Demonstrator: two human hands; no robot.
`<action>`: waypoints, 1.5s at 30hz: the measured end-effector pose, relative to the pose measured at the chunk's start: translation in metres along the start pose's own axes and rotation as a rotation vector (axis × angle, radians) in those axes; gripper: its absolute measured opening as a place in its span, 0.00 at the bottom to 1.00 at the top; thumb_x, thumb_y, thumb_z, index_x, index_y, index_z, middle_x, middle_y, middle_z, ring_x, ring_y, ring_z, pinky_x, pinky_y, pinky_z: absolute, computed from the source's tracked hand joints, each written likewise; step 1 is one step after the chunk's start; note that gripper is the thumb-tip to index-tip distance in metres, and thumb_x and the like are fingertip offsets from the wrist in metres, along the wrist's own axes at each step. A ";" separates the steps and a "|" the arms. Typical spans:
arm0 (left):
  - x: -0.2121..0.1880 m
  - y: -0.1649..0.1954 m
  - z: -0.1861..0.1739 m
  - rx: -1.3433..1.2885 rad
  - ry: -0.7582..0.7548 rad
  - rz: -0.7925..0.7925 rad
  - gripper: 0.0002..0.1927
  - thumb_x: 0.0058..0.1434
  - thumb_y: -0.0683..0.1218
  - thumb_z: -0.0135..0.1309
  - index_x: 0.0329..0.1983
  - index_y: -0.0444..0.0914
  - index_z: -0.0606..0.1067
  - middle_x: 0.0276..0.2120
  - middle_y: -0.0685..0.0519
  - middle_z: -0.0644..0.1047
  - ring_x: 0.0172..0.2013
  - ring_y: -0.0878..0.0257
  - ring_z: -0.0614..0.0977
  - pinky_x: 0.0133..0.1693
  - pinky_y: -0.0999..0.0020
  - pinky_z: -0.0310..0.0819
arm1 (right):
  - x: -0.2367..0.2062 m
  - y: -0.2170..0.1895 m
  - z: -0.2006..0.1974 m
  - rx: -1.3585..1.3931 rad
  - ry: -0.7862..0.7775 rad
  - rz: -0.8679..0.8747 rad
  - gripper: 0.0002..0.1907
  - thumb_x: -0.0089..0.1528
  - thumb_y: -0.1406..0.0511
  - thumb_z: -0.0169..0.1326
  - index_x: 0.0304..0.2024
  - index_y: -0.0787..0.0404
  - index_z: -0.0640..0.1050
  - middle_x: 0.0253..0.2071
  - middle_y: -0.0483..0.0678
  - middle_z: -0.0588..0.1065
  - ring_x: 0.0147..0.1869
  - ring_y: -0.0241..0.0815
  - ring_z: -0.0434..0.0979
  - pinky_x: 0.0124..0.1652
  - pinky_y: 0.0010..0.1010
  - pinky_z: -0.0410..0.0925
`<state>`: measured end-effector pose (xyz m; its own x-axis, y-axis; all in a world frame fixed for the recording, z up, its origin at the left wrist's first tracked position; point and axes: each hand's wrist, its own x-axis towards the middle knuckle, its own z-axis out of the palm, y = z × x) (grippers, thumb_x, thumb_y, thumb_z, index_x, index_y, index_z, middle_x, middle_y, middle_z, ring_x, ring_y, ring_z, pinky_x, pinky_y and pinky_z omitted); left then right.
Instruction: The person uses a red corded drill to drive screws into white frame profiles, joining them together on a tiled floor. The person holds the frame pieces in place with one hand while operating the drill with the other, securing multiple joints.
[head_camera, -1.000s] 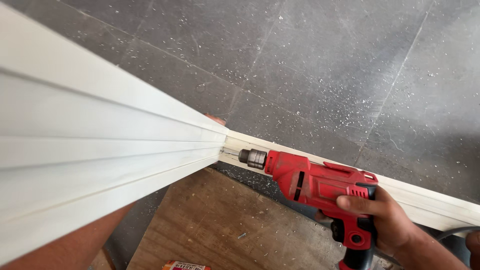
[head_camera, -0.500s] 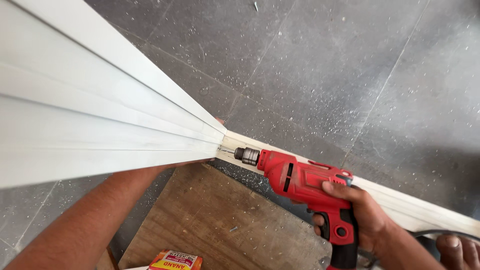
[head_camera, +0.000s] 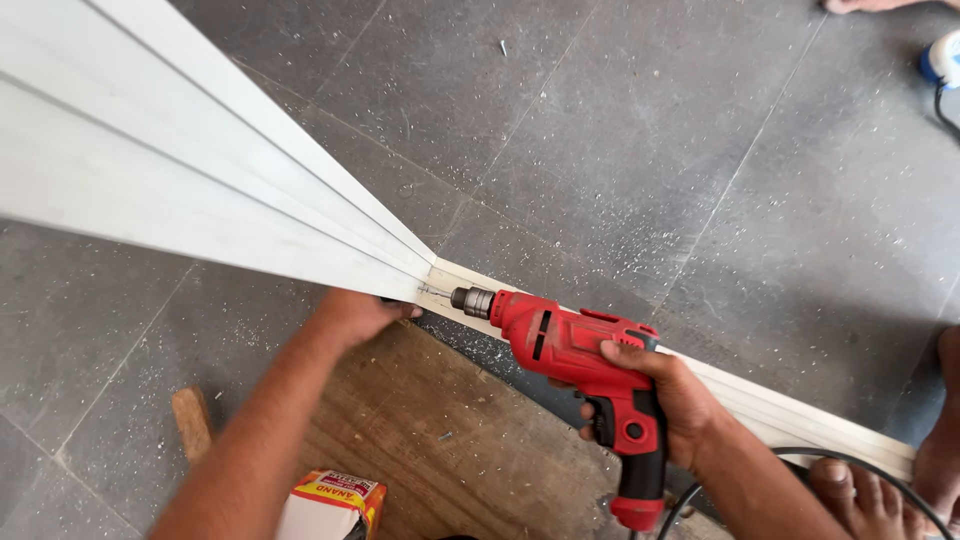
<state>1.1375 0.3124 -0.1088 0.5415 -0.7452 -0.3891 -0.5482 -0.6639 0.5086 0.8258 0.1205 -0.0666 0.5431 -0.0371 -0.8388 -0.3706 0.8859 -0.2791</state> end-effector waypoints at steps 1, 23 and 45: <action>-0.007 0.002 0.004 -0.042 0.044 -0.105 0.32 0.49 0.51 0.73 0.57 0.43 0.76 0.53 0.49 0.80 0.56 0.53 0.80 0.57 0.57 0.73 | 0.000 0.000 -0.001 0.000 -0.010 -0.007 0.32 0.54 0.54 0.59 0.57 0.61 0.74 0.42 0.60 0.81 0.28 0.43 0.80 0.30 0.43 0.78; -0.018 0.066 0.077 -1.699 0.500 -0.869 0.10 0.68 0.52 0.53 0.48 0.46 0.75 0.39 0.61 0.82 0.41 0.65 0.81 0.44 0.63 0.73 | -0.009 0.046 -0.042 0.132 -0.098 -0.117 0.34 0.55 0.57 0.60 0.59 0.68 0.71 0.43 0.61 0.81 0.32 0.46 0.80 0.36 0.46 0.78; -0.046 0.041 0.027 -0.256 0.548 -0.309 0.21 0.55 0.53 0.63 0.47 0.36 0.78 0.39 0.47 0.85 0.42 0.54 0.87 0.49 0.61 0.81 | 0.002 0.073 -0.025 0.164 -0.238 -0.348 0.45 0.41 0.66 0.58 0.63 0.72 0.69 0.45 0.65 0.79 0.44 0.58 0.82 0.45 0.50 0.75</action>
<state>1.0729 0.3185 -0.0909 0.9309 -0.3395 -0.1346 -0.1846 -0.7556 0.6285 0.7812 0.1741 -0.1001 0.7794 -0.2555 -0.5721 -0.0213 0.9017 -0.4318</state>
